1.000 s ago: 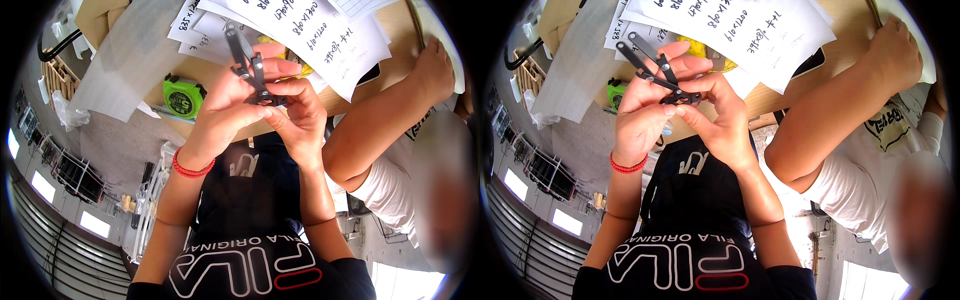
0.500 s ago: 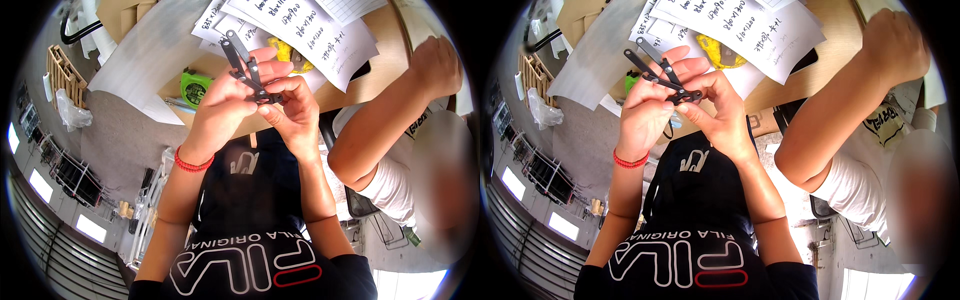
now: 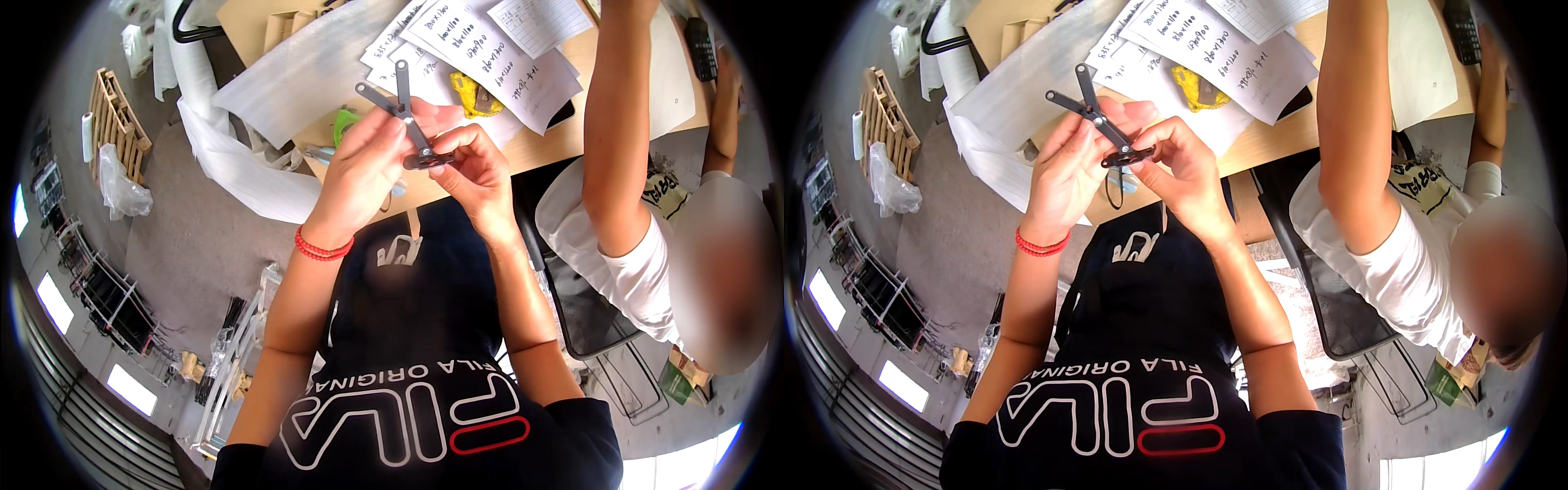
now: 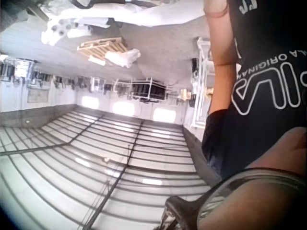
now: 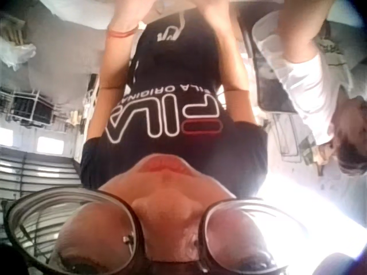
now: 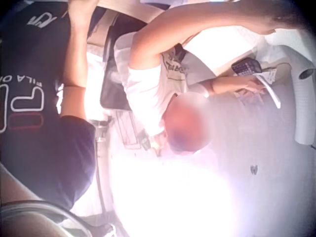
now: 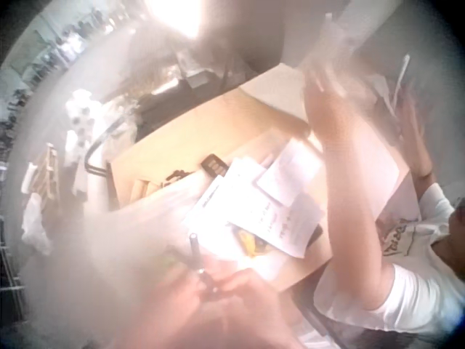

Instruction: The person uses a green tape measure to measure a small black metal bracket at a desk. They extend the tape, measure the object, and then retract it. The person also picks up and handles a small metal rod. A second person is visible in the background writing on a notepad.

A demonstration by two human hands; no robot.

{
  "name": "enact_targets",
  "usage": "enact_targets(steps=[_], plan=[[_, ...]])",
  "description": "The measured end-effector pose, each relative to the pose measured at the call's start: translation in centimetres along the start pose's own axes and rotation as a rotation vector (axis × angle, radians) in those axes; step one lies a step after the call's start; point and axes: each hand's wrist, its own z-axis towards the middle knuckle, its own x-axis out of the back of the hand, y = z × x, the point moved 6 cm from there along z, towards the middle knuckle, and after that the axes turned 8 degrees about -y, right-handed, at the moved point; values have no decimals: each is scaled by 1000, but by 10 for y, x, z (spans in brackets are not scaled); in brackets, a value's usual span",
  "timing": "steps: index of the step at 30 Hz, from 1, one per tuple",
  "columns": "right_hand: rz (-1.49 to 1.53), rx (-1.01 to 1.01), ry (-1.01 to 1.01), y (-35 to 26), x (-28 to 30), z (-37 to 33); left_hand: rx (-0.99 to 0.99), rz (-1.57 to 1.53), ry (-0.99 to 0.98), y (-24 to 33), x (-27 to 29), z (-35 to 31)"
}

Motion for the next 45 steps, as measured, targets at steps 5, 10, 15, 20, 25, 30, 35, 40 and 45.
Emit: enact_targets(steps=[5, 10, 15, 20, 25, 30, 35, 40, 45], plan=[[77, -4, -33, -6, -12, 0, -66, 8, 57, 8, 2, -10], [164, -70, -34, 3, -18, -4, -108, 117, 118, 8, 1, -16], [46, -84, -5, 12, -23, -4, -74, 212, 141, 6, 4, -24], [14, -98, 0, 24, -21, -3, -33, 208, 220, 4, 9, -29], [21, -115, -71, 29, -21, -3, 0, 292, 242, 1, 14, -33], [11, -150, -104, 30, -23, -6, -27, 257, 289, 3, 7, -39], [20, -150, -88, 30, -27, -7, 11, 287, 295, 3, 10, -45], [19, -157, -140, 38, -17, -12, 17, 253, 348, -7, 6, -50], [75, -177, -130, 35, -13, -14, 31, 244, 282, -7, -1, -44]])
